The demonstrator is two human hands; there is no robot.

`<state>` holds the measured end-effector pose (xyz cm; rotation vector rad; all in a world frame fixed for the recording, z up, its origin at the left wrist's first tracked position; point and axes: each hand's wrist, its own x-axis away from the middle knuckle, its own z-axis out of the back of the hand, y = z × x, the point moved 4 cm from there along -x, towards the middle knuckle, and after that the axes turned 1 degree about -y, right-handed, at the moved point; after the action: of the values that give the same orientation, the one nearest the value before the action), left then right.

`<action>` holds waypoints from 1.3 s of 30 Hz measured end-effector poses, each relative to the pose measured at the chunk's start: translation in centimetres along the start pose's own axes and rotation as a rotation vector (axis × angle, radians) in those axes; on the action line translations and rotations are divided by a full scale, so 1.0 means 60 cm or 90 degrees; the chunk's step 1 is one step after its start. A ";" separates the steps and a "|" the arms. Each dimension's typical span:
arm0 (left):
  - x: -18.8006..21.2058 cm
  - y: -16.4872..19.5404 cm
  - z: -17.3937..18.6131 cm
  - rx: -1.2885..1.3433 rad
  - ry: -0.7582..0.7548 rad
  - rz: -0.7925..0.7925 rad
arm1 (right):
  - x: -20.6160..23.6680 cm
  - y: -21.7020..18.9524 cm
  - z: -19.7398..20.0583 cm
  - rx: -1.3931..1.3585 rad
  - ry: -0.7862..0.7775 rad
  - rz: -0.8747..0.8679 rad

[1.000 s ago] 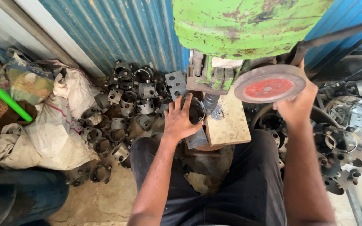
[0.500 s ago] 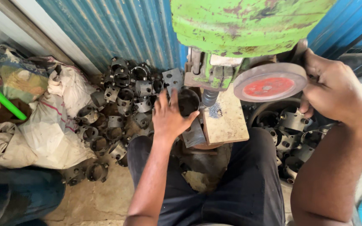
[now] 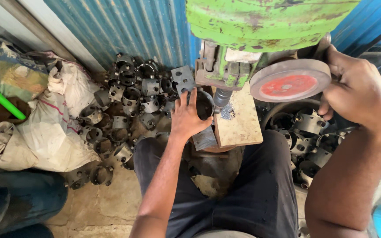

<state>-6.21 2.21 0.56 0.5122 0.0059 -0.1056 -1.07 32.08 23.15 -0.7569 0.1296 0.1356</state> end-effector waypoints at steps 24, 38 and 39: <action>0.011 0.014 -0.001 -0.020 0.043 0.008 | 0.004 -0.007 -0.012 0.054 0.031 0.027; 0.017 0.017 -0.005 -0.011 0.067 0.017 | 0.006 0.005 -0.018 0.012 0.049 0.046; 0.018 0.017 -0.005 -0.009 0.072 0.016 | 0.007 0.009 -0.023 -0.011 0.056 0.055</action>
<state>-5.05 3.16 0.77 0.5030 0.1107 -0.0519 -0.82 31.53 21.74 -0.7745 0.2460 0.1858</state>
